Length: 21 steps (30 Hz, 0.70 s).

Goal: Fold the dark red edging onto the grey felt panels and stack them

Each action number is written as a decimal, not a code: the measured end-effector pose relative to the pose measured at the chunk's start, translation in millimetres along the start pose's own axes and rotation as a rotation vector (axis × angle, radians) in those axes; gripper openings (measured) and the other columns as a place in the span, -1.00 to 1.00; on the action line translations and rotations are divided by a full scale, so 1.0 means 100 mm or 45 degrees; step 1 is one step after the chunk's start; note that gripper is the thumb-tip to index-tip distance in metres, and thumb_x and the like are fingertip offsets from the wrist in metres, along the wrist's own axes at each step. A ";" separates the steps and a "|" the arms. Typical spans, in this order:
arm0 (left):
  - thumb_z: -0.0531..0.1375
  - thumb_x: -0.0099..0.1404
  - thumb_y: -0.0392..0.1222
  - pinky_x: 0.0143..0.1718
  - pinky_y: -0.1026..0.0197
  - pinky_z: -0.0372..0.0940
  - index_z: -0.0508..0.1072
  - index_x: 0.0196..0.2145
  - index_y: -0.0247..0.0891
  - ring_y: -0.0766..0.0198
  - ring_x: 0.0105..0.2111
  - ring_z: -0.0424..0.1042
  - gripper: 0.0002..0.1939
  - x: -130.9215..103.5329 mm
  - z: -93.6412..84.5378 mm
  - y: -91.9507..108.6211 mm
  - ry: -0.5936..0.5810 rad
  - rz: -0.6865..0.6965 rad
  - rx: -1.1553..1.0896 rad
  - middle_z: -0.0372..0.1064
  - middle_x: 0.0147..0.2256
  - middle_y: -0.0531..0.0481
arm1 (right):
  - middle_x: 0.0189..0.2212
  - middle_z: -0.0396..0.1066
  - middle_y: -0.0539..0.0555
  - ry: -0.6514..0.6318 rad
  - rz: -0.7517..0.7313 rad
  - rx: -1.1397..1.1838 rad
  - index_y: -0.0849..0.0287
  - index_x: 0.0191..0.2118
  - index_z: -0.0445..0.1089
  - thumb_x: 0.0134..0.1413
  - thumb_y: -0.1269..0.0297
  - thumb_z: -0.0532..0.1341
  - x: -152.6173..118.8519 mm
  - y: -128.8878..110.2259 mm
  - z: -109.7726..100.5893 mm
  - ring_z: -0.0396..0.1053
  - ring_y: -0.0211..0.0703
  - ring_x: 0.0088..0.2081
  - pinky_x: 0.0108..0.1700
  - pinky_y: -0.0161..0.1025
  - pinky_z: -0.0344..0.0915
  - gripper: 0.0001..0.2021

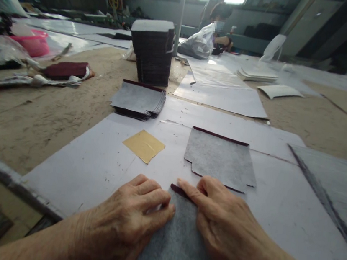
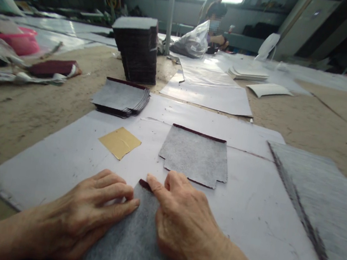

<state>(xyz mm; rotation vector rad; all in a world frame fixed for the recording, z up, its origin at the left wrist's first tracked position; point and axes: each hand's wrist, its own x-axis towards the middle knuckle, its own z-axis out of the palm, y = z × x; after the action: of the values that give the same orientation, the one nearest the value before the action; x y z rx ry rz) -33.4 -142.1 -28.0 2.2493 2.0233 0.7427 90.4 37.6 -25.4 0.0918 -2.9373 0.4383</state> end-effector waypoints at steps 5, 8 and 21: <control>0.03 0.13 -0.41 -0.27 0.08 0.19 0.30 -0.10 -0.35 0.17 -0.28 0.23 -0.66 0.01 -0.02 0.01 -0.026 -0.012 -0.008 0.27 -0.24 -0.13 | -0.32 0.26 0.16 0.277 -0.080 -0.082 0.29 -0.02 0.27 0.04 0.56 -0.06 -0.14 0.05 -0.02 0.24 -0.16 -0.31 -0.36 -0.23 0.33 -0.62; 0.02 0.14 -0.41 -0.26 0.07 0.19 0.31 -0.10 -0.35 0.18 -0.29 0.23 -0.66 0.02 -0.02 0.01 -0.032 -0.018 -0.012 0.27 -0.24 -0.13 | -0.33 0.26 0.18 0.207 -0.125 -0.228 0.28 0.02 0.25 -0.05 0.61 -0.05 -0.16 -0.04 0.00 0.23 -0.11 -0.31 -0.37 -0.18 0.34 -0.53; -0.01 0.25 -0.39 -0.25 0.12 0.22 0.31 -0.07 -0.27 0.23 -0.28 0.24 -0.70 -0.02 0.01 0.03 0.019 -0.017 0.043 0.27 -0.25 -0.11 | -0.29 0.30 0.18 0.077 0.365 -0.127 0.26 -0.16 0.33 0.01 0.41 0.10 -0.21 -0.03 -0.09 0.22 -0.02 -0.21 -0.20 -0.07 0.23 -0.76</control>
<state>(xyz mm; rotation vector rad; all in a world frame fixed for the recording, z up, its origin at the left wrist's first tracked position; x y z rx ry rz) -30.4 -143.8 -28.3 2.2528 2.0706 0.7324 112.7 37.8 -19.3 -0.3522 -2.9134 0.3244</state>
